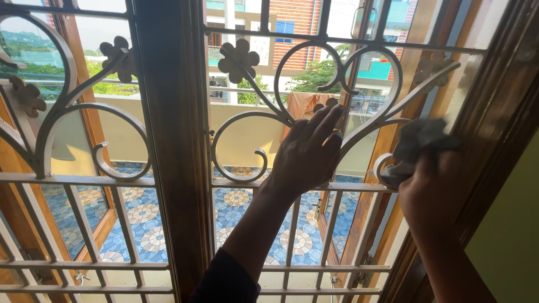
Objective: The person wipes the metal window grille and the wooden window frame using a grey cloth. They clean the vertical bars, the decorative scrollwork, and the frame edges systematically from top to bottom.
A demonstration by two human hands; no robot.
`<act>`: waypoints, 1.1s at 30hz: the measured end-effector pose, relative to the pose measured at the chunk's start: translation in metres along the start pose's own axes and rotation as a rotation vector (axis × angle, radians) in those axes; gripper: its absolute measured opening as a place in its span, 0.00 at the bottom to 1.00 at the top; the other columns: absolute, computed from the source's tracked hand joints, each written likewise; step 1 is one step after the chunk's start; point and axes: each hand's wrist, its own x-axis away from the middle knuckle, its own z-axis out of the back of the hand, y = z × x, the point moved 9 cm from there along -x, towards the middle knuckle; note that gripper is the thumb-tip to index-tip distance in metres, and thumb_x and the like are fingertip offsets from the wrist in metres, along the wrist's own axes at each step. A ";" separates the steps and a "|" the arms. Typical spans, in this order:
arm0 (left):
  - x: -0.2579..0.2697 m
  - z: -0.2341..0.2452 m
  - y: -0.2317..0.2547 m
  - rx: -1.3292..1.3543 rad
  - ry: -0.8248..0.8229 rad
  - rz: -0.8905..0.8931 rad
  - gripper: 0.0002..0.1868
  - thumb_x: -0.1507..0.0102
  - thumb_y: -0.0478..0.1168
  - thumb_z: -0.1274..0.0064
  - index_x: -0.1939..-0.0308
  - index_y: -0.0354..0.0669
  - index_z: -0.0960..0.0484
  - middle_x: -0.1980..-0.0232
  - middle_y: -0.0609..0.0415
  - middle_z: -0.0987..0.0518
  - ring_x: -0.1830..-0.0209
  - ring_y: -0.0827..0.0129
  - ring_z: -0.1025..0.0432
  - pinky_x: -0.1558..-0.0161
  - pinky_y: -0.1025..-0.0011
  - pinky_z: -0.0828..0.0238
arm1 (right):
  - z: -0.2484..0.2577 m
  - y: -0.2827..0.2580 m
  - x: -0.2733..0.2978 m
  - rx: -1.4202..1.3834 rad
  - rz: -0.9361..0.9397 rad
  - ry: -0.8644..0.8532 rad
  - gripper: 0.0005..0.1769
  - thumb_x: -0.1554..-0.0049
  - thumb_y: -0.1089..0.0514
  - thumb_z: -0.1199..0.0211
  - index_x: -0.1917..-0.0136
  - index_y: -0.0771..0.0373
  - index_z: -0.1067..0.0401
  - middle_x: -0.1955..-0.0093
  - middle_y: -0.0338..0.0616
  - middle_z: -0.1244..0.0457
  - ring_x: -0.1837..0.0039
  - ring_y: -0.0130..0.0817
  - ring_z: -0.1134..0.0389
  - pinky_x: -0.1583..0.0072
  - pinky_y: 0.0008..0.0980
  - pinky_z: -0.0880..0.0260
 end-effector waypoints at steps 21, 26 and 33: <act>-0.002 0.003 0.000 0.077 -0.008 0.030 0.05 0.36 0.33 0.41 0.61 0.34 0.21 0.31 0.39 0.27 0.33 0.54 0.28 0.40 0.59 0.30 | -0.048 0.011 0.028 -0.824 -0.756 -0.392 0.10 0.45 0.71 0.46 0.51 0.71 0.27 0.54 0.55 0.31 0.55 0.44 0.26 0.50 0.40 0.22; -0.002 0.002 -0.001 0.071 -0.013 0.029 0.06 0.37 0.33 0.40 0.62 0.35 0.22 0.31 0.40 0.27 0.33 0.54 0.29 0.40 0.58 0.30 | -0.018 -0.025 0.040 -0.469 -0.284 -0.127 0.17 0.49 0.73 0.44 0.46 0.73 0.28 0.41 0.56 0.35 0.37 0.51 0.33 0.35 0.49 0.30; -0.001 0.001 0.000 0.079 -0.030 0.030 0.06 0.36 0.33 0.41 0.62 0.35 0.22 0.30 0.40 0.27 0.31 0.54 0.29 0.37 0.58 0.31 | -0.006 -0.021 0.038 -0.200 0.100 -0.196 0.19 0.52 0.69 0.32 0.45 0.66 0.24 0.38 0.48 0.33 0.35 0.45 0.33 0.31 0.48 0.36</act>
